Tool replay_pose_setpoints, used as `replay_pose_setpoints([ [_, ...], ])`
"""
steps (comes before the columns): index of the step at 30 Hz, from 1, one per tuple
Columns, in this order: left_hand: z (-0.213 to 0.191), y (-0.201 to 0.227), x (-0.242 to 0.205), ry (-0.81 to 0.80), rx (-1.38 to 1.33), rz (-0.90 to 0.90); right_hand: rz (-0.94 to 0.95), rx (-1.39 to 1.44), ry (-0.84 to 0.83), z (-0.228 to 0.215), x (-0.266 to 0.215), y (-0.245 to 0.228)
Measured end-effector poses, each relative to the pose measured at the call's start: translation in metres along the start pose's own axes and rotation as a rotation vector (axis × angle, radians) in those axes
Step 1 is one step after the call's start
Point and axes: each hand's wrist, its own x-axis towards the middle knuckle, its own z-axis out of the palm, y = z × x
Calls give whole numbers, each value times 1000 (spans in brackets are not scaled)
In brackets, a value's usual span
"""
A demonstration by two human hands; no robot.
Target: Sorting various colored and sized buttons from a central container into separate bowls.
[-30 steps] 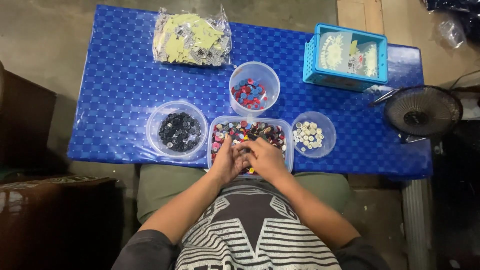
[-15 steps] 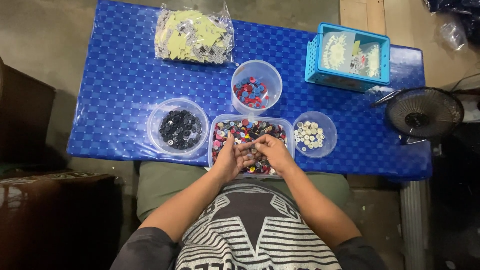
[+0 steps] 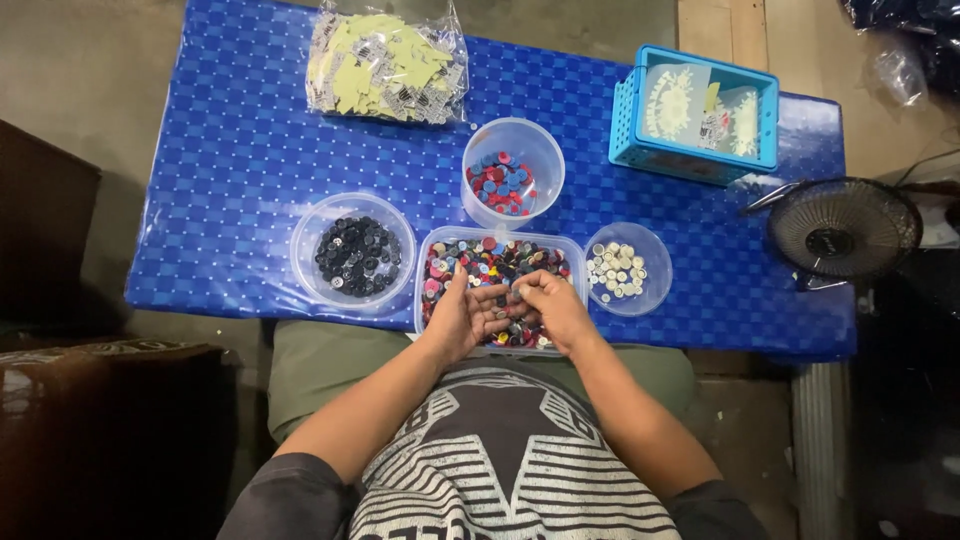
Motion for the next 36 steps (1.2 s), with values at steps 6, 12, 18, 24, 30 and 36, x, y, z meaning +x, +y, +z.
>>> replay_pose_setpoints([
  [6, -22, -10, 17, -4, -17, 13, -376, -582, 142, 5, -7, -2],
  [12, -6, -5, 6, 0, 32, 37, -754, -802, 247, 11, -9, 6],
  [18, 7, 0, -2, 43, 54, 39, -657, -762, 109, 14, -6, 5],
  [24, 10, 6, -10, 71, 12, 36, -162, -606, 199, -2, 10, 3],
  [30, -9, -9, 5, 110, 44, -5, -261, -887, -9, 38, -5, -61],
  [36, -10, 0, 4, 106, -27, 10, -250, -615, -63, 70, -42, -119],
])
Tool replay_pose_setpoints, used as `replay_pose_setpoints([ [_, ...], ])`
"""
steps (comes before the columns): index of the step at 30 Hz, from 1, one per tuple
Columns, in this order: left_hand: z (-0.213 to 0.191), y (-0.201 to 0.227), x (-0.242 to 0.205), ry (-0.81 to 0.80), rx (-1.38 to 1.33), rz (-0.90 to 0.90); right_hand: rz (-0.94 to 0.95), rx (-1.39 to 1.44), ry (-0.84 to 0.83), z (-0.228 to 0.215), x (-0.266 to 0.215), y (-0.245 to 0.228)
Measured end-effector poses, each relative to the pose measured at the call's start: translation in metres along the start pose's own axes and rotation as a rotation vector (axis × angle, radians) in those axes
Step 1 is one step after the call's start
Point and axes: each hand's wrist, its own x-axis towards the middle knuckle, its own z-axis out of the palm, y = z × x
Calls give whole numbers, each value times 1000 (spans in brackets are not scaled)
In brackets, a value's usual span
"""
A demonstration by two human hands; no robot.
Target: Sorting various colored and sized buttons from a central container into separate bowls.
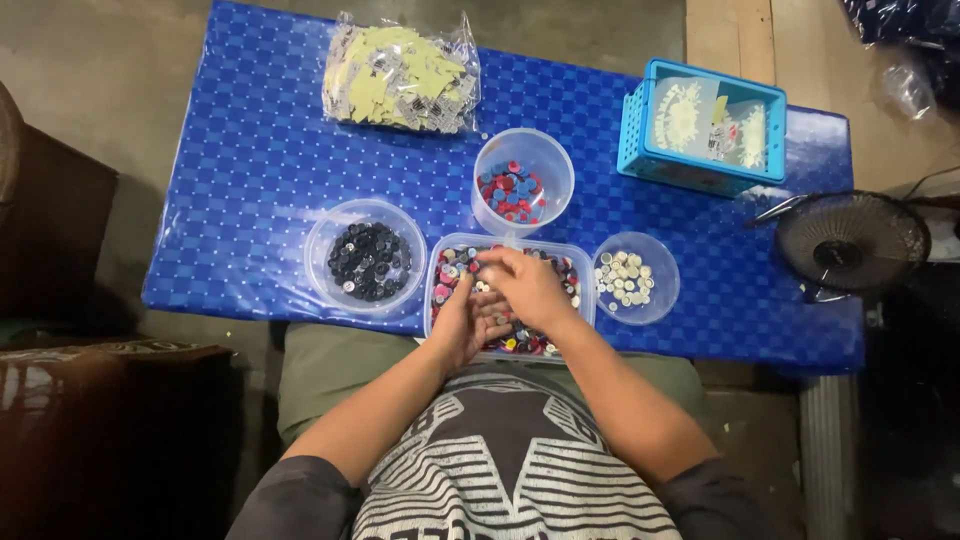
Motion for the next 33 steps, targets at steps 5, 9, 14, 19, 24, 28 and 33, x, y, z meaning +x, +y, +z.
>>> replay_pose_setpoints([
  [5, 0, 0, 2, -19, -41, 9, -353, -319, 153, 22, 12, 123],
  [9, -12, -13, 15, 0, -45, -9, -532, -460, 255, 29, 0, 162],
  [14, -16, -17, 18, -7, -50, -12, -665, -537, 324, 32, 3, 175],
  [19, 24, 3, -8, 209, 154, 36, 0, -62, 207, 13, -6, 142],
  [24, 21, -1, -11, 230, 1614, 555, 87, -428, 104, -9, 21, 162],
  [28, 27, 2, -23, 306, 1764, 905, 105, -235, 142, -34, 23, 98],
  [33, 41, 22, -41, 421, 1600, 494, -31, 538, 154, -52, 15, 65],
])
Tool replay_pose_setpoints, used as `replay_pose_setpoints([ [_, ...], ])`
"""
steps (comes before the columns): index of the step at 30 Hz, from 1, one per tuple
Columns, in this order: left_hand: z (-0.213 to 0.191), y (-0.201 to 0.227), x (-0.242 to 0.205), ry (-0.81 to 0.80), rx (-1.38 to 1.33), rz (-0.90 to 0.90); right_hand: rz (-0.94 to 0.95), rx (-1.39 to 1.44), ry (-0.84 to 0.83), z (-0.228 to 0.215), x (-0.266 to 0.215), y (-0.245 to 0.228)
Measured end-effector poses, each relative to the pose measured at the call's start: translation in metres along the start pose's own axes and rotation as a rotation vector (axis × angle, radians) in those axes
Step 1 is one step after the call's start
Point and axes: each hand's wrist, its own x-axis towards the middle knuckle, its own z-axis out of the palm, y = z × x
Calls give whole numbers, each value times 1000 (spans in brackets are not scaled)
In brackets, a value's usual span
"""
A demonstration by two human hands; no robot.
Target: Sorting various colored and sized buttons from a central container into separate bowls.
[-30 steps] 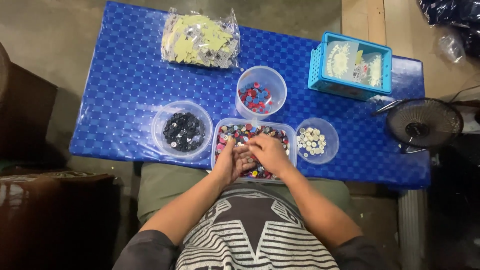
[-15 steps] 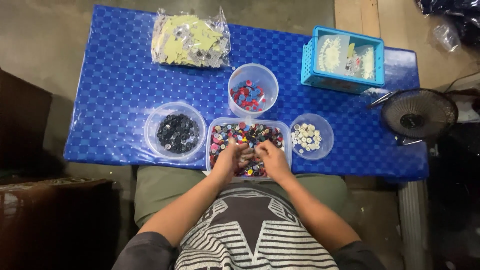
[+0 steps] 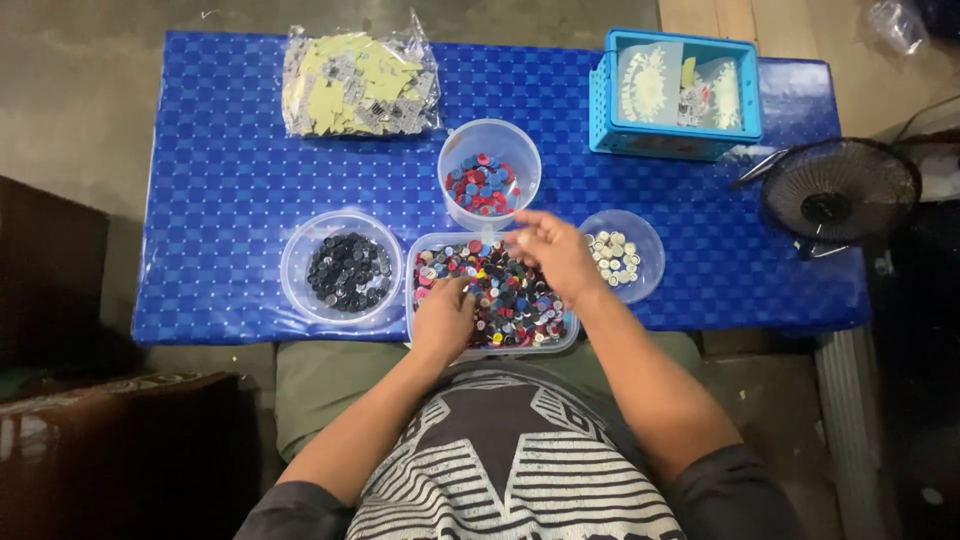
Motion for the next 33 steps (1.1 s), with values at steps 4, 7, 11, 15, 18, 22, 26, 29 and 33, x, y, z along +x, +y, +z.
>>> replay_pose_setpoints([
  [4, -21, 13, -1, -78, -42, -221, 86, -575, 127, -16, -4, 62],
  [7, -23, -2, 11, -102, -92, -417, 182, -318, 243, -17, -35, 83],
  [11, -7, -11, 15, -120, -312, -512, 38, -277, 318, -16, -55, 117],
  [15, 6, -7, 31, -21, -613, -606, -350, -446, 316, -16, -57, 146],
  [18, 18, -9, 42, -71, -574, -573, -386, -441, 304, -15, -58, 142],
  [22, -10, 31, 37, -169, -388, -510, -437, -461, 273, -16, -59, 139],
  [26, 4, 21, 48, -181, -345, -510, -475, -461, 262, -16, -57, 146],
  [29, 14, 20, 48, -157, -356, -505, -475, -469, 270, -15, -58, 147],
  [33, 41, 9, 48, -139, -233, -426, -467, -492, 259, -18, -54, 154],
])
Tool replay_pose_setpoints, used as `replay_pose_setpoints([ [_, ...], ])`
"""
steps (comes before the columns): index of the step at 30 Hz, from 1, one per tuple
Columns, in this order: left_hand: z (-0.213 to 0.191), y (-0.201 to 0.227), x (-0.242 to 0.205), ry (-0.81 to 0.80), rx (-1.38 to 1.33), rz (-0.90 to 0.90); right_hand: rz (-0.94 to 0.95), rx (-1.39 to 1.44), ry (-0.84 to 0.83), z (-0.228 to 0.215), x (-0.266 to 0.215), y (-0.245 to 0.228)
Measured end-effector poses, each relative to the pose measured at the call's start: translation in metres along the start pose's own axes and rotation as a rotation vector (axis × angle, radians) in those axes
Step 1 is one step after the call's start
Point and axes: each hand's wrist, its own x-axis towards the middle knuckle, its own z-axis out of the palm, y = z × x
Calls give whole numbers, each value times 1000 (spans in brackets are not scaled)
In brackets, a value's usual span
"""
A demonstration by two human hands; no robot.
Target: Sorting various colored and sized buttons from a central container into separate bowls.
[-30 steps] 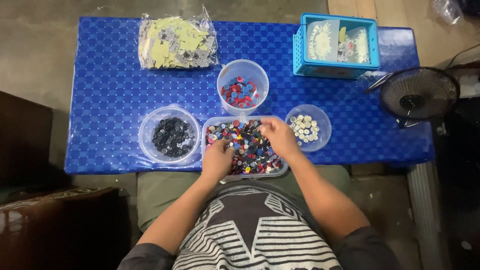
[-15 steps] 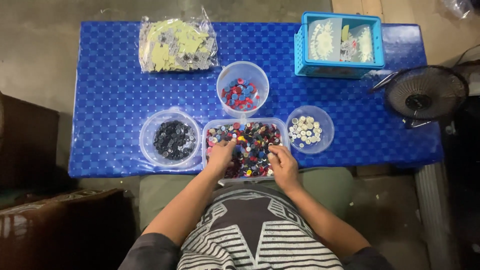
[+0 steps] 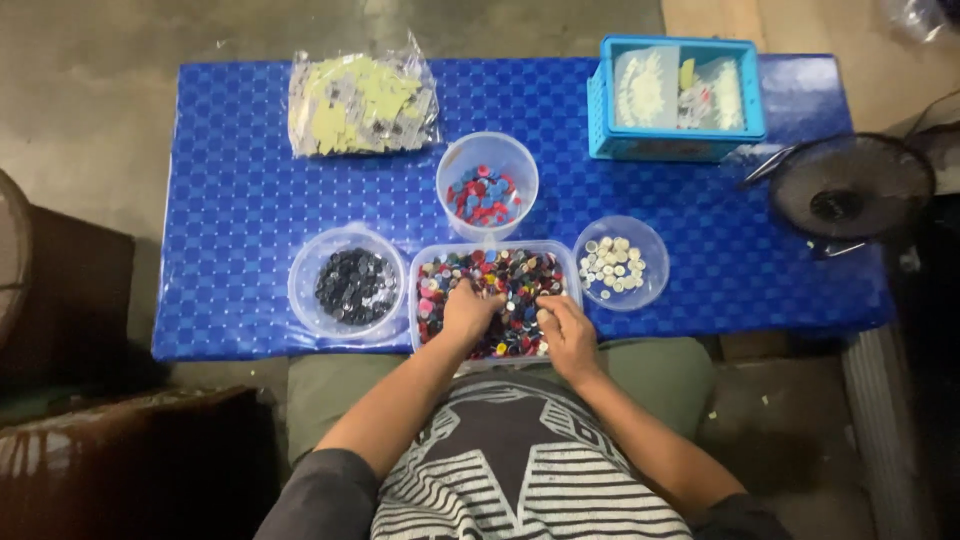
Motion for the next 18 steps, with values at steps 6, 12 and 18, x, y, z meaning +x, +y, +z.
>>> replay_pose_setpoints([
  [6, -14, -1, -21, 3, -336, 54, 13, -3, -7, 2, -2, 4],
  [12, -40, 27, -58, -131, -732, 103, 52, 25, -30, -3, 0, -10],
  [18, -74, 40, -92, -126, -216, 204, 23, 47, -56, 2, 12, -6],
])
